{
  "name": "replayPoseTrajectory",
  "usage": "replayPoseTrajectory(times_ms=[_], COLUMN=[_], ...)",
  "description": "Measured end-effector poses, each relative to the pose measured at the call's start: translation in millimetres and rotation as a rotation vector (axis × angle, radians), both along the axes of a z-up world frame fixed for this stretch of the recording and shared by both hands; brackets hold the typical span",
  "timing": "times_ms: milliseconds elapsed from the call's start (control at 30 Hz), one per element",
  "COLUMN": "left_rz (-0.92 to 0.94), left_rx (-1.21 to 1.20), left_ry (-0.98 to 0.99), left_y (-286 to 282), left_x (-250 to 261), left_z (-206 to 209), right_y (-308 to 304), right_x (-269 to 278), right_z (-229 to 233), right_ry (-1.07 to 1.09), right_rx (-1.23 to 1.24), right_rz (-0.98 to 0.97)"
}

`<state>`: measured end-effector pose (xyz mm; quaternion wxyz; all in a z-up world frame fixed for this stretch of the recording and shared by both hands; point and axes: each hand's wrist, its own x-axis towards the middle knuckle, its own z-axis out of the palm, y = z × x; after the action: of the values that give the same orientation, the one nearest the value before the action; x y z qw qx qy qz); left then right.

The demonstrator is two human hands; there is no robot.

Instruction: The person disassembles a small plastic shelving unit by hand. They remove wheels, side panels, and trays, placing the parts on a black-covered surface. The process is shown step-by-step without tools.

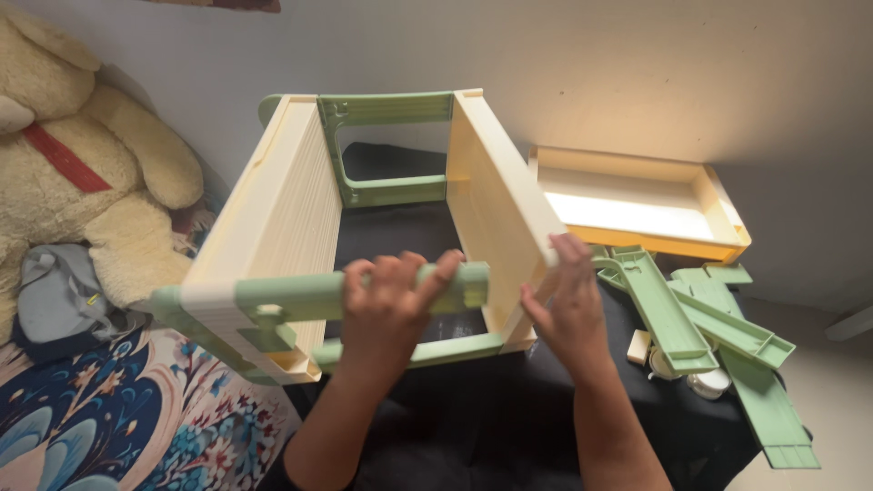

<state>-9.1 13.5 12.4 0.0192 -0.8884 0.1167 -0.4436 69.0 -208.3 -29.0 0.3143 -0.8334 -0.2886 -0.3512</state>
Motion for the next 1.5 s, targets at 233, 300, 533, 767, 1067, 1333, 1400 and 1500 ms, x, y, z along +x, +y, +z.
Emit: replayPoseTrajectory(times_ms=[233,300,533,767,1067,1333,1400,1500], left_rz=[0.029,0.041,0.212,0.155,-0.089,-0.237,-0.233,-0.231], left_rx=[0.033,0.023,-0.011,-0.067,-0.017,-0.068,-0.057,-0.022], left_ry=[-0.013,-0.055,-0.227,-0.193,-0.007,0.272,0.276,0.247], left_y=[-19,-22,-32,-28,-41,-41,-43,-40], left_x=[11,15,29,39,27,16,15,17], left_z=[-19,-23,-66,-161,-222,-167,-159,-151], right_y=[1,0,3,10,-3,-7,-8,-8], right_x=[-2,-4,5,13,6,5,3,2], right_z=[-2,-3,-31,-111,-180,-189,-188,-185], right_ry=[0.020,0.027,-0.055,-0.144,-0.015,-0.016,0.009,0.045], right_rx=[0.035,0.059,0.099,0.178,0.184,0.072,0.044,0.022], right_rz=[-0.005,-0.001,-0.021,-0.060,0.088,0.124,0.103,0.099])
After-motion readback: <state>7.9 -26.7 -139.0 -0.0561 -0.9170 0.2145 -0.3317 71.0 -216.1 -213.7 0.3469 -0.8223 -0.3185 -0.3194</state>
